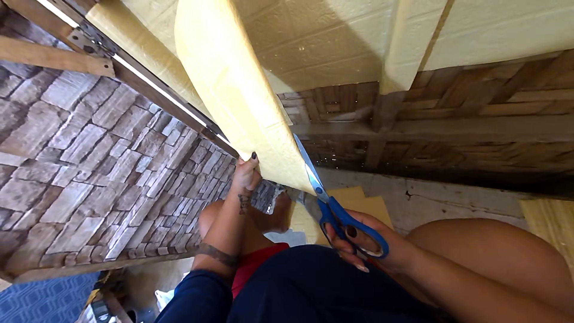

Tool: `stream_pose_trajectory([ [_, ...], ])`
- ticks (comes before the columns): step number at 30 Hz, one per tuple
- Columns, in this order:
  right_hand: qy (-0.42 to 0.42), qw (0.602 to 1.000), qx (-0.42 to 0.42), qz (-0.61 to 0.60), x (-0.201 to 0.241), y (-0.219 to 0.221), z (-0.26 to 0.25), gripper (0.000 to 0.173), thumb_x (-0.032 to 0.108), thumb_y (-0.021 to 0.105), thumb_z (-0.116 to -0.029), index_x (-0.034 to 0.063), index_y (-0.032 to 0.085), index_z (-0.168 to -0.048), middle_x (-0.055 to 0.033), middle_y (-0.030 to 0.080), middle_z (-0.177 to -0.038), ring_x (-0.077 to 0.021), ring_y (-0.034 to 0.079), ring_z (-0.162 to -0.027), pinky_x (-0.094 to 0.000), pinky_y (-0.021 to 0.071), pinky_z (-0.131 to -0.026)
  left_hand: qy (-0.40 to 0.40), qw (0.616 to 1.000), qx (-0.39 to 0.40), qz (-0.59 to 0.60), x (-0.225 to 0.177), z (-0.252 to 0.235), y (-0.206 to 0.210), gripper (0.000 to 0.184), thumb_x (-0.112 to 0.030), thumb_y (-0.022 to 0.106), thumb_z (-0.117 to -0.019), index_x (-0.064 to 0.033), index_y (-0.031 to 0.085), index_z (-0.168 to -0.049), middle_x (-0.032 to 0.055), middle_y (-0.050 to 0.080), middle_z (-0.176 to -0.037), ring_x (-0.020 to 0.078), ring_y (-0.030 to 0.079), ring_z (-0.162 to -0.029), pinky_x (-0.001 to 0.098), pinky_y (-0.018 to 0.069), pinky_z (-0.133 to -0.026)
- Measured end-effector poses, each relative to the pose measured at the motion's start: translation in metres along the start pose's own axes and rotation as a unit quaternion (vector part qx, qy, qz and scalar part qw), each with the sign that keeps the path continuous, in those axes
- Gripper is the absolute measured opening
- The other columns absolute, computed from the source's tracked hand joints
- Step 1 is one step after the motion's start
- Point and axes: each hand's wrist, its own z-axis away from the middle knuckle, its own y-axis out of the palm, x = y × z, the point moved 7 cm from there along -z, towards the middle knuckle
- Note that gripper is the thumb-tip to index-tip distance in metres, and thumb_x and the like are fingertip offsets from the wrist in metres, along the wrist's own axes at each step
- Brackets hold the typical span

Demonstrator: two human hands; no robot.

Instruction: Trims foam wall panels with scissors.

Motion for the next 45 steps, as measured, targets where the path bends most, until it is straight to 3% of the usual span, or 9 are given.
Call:
stream_pose_trajectory([
  [12, -0.009, 0.999, -0.004, 0.037, 0.001, 0.0, -0.001, 0.037, 0.052, 0.074, -0.089, 0.0175, 0.067, -0.101, 0.0092, 0.061, -0.073, 0.0006, 0.058, -0.056, -0.0158, 0.0517, -0.049, -0.004, 1.0, 0.007, 0.006, 0.001, 0.0, 0.003, 0.044, -0.039, 0.087, -0.0785, -0.024, 0.07, -0.116, -0.0005, 0.076, -0.105, 0.0124, 0.074, -0.094, 0.0362, 0.0625, -0.084],
  [19, -0.02, 0.998, 0.066, 0.014, 0.001, 0.002, 0.001, 0.043, 0.054, 0.068, -0.092, 0.0156, 0.065, -0.112, 0.0057, 0.063, -0.081, -0.0048, 0.064, -0.066, -0.0208, 0.0575, -0.059, 0.001, 0.999, 0.041, 0.011, -0.002, 0.005, 0.008, 0.037, -0.038, 0.085, -0.0818, -0.0254, 0.073, -0.114, -0.0013, 0.077, -0.105, 0.0109, 0.074, -0.095, 0.0352, 0.0625, -0.084],
  [26, 0.019, 0.989, 0.147, -0.001, -0.003, 0.007, 0.003, 0.054, 0.06, 0.068, -0.0901, 0.0152, 0.061, -0.119, 0.002, 0.064, -0.092, -0.0099, 0.067, -0.077, -0.0256, 0.0598, -0.068, 0.007, 0.998, 0.056, 0.01, -0.01, 0.005, 0.016, 0.04, -0.039, 0.085, -0.0808, -0.0251, 0.071, -0.116, -0.0013, 0.076, -0.107, 0.0103, 0.073, -0.097, 0.0333, 0.062, -0.085],
  [34, 0.005, 0.993, 0.116, -0.021, -0.001, 0.001, 0.004, 0.054, 0.064, 0.064, -0.091, 0.0146, 0.063, -0.114, 0.003, 0.063, -0.086, -0.0069, 0.064, -0.07, -0.0217, 0.0569, -0.06, 0.012, 0.999, 0.026, -0.015, -0.016, 0.0, -0.012, 0.039, -0.037, 0.087, -0.0794, -0.0232, 0.072, -0.113, 0.0001, 0.076, -0.104, 0.0117, 0.074, -0.094, 0.0351, 0.0625, -0.084],
  [45, 0.029, 0.991, 0.129, -0.009, -0.004, 0.004, 0.004, 0.055, 0.064, 0.066, -0.0897, 0.0158, 0.061, -0.116, 0.0034, 0.063, -0.09, -0.0073, 0.065, -0.075, -0.022, 0.0571, -0.066, 0.022, 0.997, 0.067, -0.011, -0.017, -0.001, -0.003, 0.036, -0.037, 0.084, -0.0828, -0.0257, 0.072, -0.115, -0.0022, 0.076, -0.108, 0.0095, 0.073, -0.097, 0.0332, 0.0618, -0.086],
])
